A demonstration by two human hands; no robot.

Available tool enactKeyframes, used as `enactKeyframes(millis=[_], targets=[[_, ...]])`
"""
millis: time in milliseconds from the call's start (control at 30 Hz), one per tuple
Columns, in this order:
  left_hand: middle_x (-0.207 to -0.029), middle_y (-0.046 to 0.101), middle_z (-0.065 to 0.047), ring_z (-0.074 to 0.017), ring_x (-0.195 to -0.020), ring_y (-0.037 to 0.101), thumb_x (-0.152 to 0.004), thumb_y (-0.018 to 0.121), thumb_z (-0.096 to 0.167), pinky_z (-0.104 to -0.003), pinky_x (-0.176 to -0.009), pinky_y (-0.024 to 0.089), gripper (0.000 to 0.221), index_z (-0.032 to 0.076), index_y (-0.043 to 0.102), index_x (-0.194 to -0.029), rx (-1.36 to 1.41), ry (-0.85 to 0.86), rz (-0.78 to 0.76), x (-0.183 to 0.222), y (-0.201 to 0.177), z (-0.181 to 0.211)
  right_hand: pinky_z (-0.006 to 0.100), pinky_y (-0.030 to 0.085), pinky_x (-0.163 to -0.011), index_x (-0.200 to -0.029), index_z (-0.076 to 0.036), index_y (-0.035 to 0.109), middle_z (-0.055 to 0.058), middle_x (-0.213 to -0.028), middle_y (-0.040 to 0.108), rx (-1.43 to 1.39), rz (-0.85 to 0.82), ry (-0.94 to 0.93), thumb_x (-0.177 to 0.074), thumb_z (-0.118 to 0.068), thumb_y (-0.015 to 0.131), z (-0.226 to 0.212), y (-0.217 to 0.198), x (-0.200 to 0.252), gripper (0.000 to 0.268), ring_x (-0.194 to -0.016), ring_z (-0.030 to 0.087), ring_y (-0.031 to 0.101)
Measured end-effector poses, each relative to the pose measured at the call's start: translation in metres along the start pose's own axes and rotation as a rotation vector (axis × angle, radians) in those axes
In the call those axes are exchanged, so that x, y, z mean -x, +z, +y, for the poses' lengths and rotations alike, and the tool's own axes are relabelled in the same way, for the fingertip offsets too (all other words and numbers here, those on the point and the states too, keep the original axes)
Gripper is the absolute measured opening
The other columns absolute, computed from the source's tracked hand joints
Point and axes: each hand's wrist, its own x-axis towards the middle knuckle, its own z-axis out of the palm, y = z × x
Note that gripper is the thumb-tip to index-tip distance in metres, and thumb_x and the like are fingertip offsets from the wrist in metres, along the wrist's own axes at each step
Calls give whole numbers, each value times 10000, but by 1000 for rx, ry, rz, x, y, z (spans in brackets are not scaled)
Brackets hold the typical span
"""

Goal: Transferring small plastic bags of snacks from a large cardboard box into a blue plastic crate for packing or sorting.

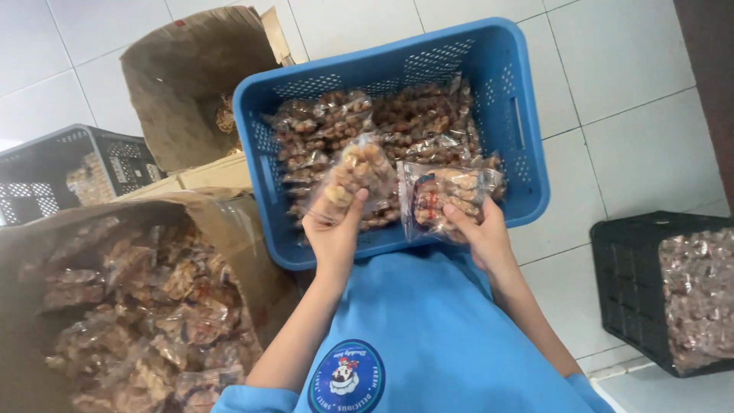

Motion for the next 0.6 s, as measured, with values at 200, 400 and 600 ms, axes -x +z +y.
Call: enactKeyframes(millis=[200, 400, 600], targets=[[-1330, 553, -74, -260, -1297, 462, -485, 902, 228, -405, -1132, 234, 818, 192, 607, -1248, -525, 678, -387, 31, 69, -24, 383, 584, -681, -1204, -59, 543, 145, -1045, 643, 61, -114, -67, -605, -4, 842, -4, -22, -36, 671, -929, 223, 620], [-1280, 488, -43, -271, -1177, 479, -864, 584, 330, -425, -1014, 327, 428, 257, 555, -1285, -603, 551, -658, 34, 94, 14, 396, 558, -745, -1164, -70, 545, 156, -1030, 662, 31, -313, 8, -763, -190, 709, -25, -81, -71, 450, -935, 232, 635], [-1139, 535, -44, -296, -1090, 539, -647, 803, 389, -411, -957, 428, 677, 208, 514, -1232, -663, 273, -777, 11, 106, 22, 444, 524, -812, -1168, 23, 527, 209, -1042, 652, 406, -599, -194, -721, -36, 660, -26, -120, -88, 470, -1042, 322, 606]])
